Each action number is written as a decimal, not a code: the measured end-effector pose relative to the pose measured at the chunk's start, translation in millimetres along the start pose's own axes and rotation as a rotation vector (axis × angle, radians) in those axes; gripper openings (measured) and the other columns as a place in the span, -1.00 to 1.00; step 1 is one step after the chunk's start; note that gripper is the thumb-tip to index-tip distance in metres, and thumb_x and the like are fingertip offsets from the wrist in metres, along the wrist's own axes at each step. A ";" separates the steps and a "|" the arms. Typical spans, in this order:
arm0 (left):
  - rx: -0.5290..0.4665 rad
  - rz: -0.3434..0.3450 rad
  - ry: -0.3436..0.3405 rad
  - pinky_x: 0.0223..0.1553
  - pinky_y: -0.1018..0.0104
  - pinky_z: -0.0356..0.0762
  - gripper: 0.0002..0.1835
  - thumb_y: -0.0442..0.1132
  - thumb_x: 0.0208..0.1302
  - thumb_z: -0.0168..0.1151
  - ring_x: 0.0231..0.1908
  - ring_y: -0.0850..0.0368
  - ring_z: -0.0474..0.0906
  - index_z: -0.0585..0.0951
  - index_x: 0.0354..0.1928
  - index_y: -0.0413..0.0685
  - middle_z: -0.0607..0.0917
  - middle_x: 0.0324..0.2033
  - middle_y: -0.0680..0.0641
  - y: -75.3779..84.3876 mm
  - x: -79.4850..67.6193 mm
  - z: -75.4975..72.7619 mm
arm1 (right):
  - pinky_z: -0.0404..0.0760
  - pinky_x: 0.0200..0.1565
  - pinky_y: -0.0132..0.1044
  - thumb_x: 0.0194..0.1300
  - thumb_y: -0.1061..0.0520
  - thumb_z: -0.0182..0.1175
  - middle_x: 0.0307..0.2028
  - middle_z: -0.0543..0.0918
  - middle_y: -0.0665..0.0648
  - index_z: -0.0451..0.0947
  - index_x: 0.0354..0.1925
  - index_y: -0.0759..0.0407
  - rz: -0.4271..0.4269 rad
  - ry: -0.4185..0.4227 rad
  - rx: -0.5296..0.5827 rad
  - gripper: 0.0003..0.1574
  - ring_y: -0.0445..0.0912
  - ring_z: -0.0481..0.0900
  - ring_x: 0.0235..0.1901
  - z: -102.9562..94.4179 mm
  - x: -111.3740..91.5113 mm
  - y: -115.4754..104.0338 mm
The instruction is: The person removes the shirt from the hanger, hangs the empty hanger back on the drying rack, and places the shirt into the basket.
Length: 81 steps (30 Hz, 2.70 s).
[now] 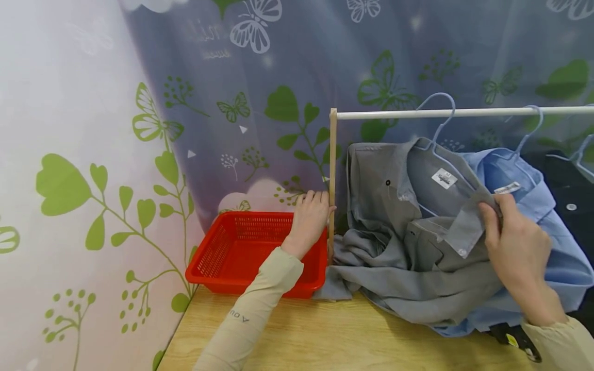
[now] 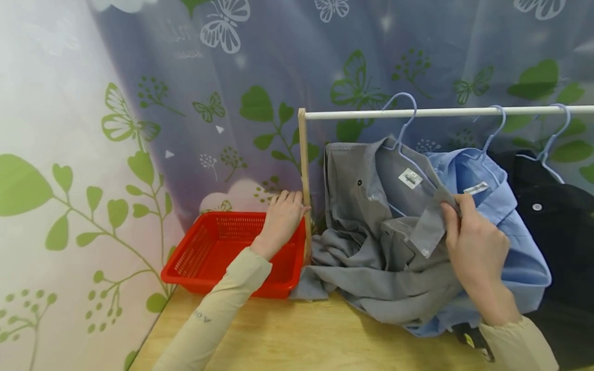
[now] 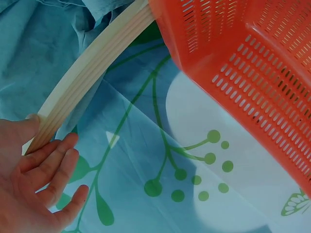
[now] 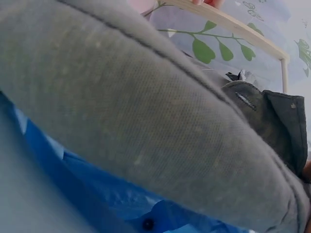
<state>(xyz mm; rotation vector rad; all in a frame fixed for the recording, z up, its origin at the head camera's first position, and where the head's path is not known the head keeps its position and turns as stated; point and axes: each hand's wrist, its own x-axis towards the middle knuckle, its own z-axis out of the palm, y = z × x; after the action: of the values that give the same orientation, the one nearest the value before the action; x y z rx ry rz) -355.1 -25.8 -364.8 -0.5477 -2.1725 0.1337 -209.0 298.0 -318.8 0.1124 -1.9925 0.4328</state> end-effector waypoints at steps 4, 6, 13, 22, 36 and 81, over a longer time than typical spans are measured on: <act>-0.006 -0.002 -0.012 -0.12 0.24 0.54 -0.65 0.08 0.45 0.21 -0.25 0.03 0.58 0.59 -0.23 -0.09 0.70 -0.36 -0.02 -0.2 0.2 0.2 | 0.06 -0.72 -0.06 0.52 0.10 0.15 -0.62 0.49 0.43 0.48 -0.12 0.40 -0.026 0.002 0.001 -0.68 0.36 0.41 -0.73 -2.4 -6.0 5.5; -0.005 -0.005 -0.015 -0.12 0.24 0.54 -0.65 0.08 0.45 0.20 -0.25 0.04 0.58 0.59 -0.23 -0.08 0.70 -0.36 -0.02 -0.3 0.4 0.6 | 0.08 -0.72 -0.07 0.52 0.10 0.14 -0.61 0.51 0.43 0.48 -0.12 0.41 -0.043 0.004 -0.001 -0.67 0.35 0.42 -0.74 -3.3 -9.0 8.8; -0.002 -0.007 0.014 -0.15 0.24 0.53 -0.66 0.07 0.43 0.24 -0.27 0.04 0.59 0.60 -0.24 -0.08 0.70 -0.38 0.00 -0.6 0.6 2.0 | 0.06 -0.71 -0.09 0.57 -0.07 0.06 -0.73 0.39 0.25 0.46 -0.17 0.40 -0.081 -0.007 -0.015 -0.51 0.18 0.31 -0.81 -6.6 -23.6 21.4; -0.037 -0.014 0.017 -0.15 0.22 0.53 -0.67 0.04 0.39 0.30 -0.28 0.02 0.58 0.61 -0.23 -0.10 0.70 -0.37 -0.03 -0.5 1.5 0.9 | 0.07 -0.71 -0.11 0.57 -0.09 0.05 -0.73 0.35 0.18 0.47 -0.18 0.39 -0.071 -0.058 -0.005 -0.50 0.06 0.29 -0.81 -13.8 -40.7 28.5; -0.048 -0.010 -0.012 -0.14 0.21 0.56 -0.66 0.05 0.44 0.24 -0.27 0.02 0.59 0.60 -0.22 -0.11 0.71 -0.36 -0.03 -1.2 0.9 0.6 | 0.07 -0.64 -0.28 0.53 -0.03 0.14 -0.72 0.21 -0.09 0.53 -0.21 0.24 -0.046 -0.187 0.017 -0.66 -0.33 0.12 -0.71 -19.0 -65.3 49.8; -0.062 -0.011 -0.023 -0.12 0.22 0.57 -0.67 0.04 0.42 0.25 -0.25 0.02 0.60 0.61 -0.18 -0.11 0.71 -0.34 -0.03 -1.5 0.3 1.3 | 0.07 -0.54 -0.47 0.45 0.18 0.23 -0.63 0.24 -0.17 0.55 -0.20 0.17 0.033 -0.396 0.052 -0.93 -0.41 0.15 -0.63 -41.9 -106.8 53.7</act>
<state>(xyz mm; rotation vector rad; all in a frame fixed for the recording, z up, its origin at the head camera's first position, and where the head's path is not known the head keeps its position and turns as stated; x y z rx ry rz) -356.7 -27.0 -365.0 -0.5715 -2.2075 0.0667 -139.6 350.8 -410.6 0.2113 -2.3741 0.5139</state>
